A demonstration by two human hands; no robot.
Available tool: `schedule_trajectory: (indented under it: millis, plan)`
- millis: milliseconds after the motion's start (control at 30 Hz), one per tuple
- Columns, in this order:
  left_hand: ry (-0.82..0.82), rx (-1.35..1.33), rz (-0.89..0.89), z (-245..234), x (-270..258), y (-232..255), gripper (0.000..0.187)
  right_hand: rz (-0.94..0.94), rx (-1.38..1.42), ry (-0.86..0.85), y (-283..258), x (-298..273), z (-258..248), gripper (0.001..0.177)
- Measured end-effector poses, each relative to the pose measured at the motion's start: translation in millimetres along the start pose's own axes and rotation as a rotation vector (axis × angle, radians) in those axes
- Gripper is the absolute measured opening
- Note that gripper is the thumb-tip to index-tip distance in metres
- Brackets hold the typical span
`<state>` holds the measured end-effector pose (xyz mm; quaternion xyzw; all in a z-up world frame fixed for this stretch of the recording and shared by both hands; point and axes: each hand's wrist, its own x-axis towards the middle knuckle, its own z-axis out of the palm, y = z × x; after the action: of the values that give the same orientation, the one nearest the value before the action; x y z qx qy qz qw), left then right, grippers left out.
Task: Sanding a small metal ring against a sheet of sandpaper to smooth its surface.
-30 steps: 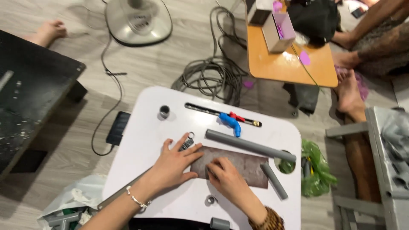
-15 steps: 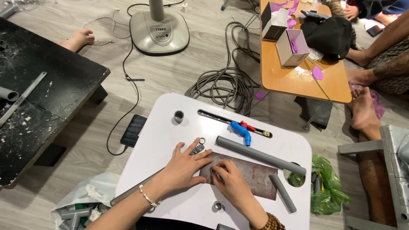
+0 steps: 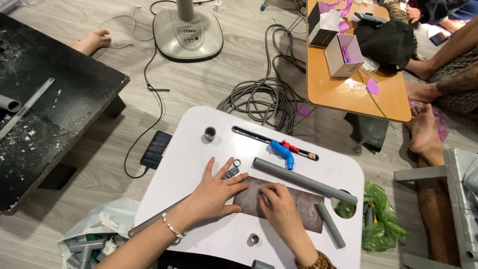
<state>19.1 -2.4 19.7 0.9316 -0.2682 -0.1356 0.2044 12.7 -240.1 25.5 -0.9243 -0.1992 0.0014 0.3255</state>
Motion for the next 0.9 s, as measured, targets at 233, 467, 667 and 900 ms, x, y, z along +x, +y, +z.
schedule_trajectory:
  millis: [233, 467, 667, 900]
  plan:
    - [-0.012, -0.029, -0.012, -3.6, 0.0, 0.0, 0.071, -0.044, 0.003, -0.136, 4.2, -20.3, 9.6, 0.022]
    - [0.028, -0.013, 0.016, -1.8, -1.5, -0.4, 0.072, 0.010, -0.060, 0.014, 8.5, 2.6, 13.6, 0.025]
    - [0.021, -0.026, 0.010, -4.8, -0.4, 0.4, 0.071, -0.058, -0.032, -0.071, -0.4, -19.9, 15.0, 0.027]
    - [0.037, -0.020, 0.007, -1.1, -2.3, -0.7, 0.074, -0.015, -0.085, 0.053, 7.3, 0.8, 9.7, 0.025]
